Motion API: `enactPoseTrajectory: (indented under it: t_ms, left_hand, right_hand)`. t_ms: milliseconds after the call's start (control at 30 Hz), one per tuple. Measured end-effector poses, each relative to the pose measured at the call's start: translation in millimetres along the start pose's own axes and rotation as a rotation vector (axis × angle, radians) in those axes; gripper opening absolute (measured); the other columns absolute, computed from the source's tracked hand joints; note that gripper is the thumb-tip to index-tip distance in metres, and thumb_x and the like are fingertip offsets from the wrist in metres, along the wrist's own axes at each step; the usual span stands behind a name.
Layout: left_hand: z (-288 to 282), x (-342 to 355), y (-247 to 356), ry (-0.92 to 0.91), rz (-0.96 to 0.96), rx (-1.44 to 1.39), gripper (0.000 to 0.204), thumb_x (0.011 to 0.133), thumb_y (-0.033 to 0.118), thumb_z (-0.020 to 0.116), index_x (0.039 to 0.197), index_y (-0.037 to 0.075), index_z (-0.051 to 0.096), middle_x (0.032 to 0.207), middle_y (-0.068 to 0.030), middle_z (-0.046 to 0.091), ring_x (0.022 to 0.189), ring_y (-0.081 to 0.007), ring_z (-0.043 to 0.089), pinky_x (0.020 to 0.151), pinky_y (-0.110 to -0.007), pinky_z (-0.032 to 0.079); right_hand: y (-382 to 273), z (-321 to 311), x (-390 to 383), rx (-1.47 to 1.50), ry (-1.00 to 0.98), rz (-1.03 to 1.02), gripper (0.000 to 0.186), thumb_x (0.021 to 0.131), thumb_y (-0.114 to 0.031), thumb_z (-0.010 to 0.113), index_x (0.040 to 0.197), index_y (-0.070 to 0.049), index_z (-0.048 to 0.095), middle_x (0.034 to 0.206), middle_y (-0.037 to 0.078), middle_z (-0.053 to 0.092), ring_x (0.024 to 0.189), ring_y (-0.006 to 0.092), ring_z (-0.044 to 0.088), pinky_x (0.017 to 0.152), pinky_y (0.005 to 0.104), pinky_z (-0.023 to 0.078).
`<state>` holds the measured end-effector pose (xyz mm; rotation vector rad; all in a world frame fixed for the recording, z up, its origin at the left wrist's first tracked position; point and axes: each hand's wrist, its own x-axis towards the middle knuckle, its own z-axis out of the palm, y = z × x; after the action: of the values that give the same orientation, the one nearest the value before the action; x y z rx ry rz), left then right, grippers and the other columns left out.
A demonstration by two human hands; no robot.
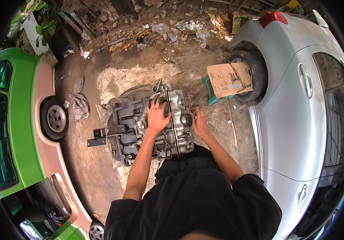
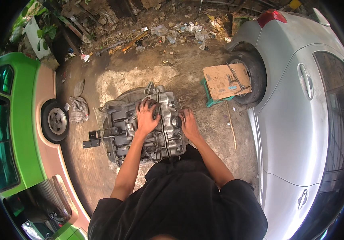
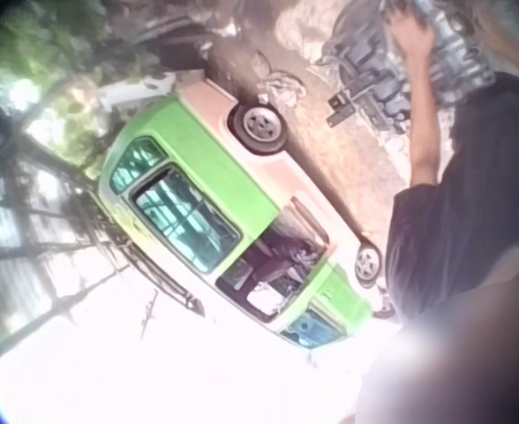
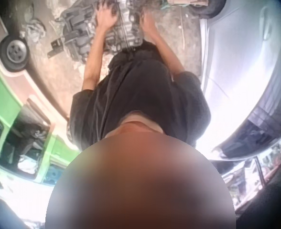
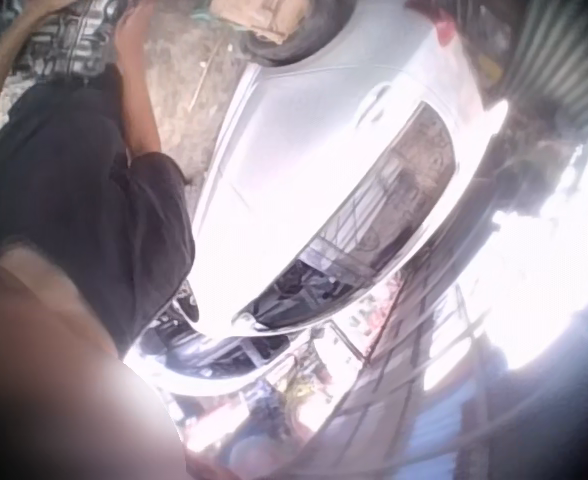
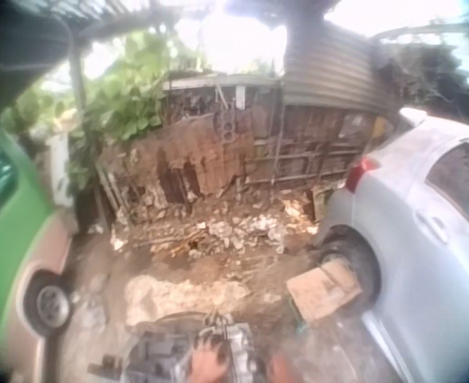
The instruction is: The person uses a wrench to tighten bolts on a car engine block resting on a tire. They repeatedly rotate the wrench on multiple bolt locations while stabilizing the engine with the other hand.
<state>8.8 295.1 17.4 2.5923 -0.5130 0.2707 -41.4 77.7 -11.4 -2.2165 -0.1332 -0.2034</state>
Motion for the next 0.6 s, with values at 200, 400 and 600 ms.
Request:
enactPoseTrajectory:
  t_ms: [200,400,600]
  left_hand:
    - [18,-49,43,-0.175,-0.033,-0.220,0.034,0.077,0.022,0.065,0.108,0.008,0.067,0.109,-0.0168,0.059,0.117,-0.0366,0.050,0.110,-0.050,0.030]
    - [16,-62,52,-0.337,-0.072,-0.326,0.029,0.082,0.024,0.064,0.098,0.000,0.067,0.091,-0.0186,0.066,0.101,-0.0368,0.059,0.094,-0.046,0.045]
    - [13,-74,66,-0.362,-0.094,-0.185,0.037,0.084,0.036,0.066,0.098,0.002,0.071,0.089,-0.0161,0.070,0.103,-0.0344,0.059,0.099,-0.049,0.043]
  right_hand:
    - [1,-12,-6,0.157,0.153,0.153,0.016,0.098,-0.011,0.053,0.109,0.001,0.052,0.101,0.021,0.058,0.095,0.0419,0.057,0.085,0.0445,0.045]
    - [1,-20,-31,0.183,0.169,0.216,0.027,0.101,-0.025,0.052,0.107,0.001,0.055,0.097,0.021,0.061,0.092,0.0381,0.059,0.083,0.0416,0.045]
    - [18,-8,-32,0.346,0.153,0.239,0.033,0.102,-0.031,0.052,0.105,0.002,0.055,0.094,0.017,0.062,0.089,0.0306,0.060,0.084,0.0380,0.046]
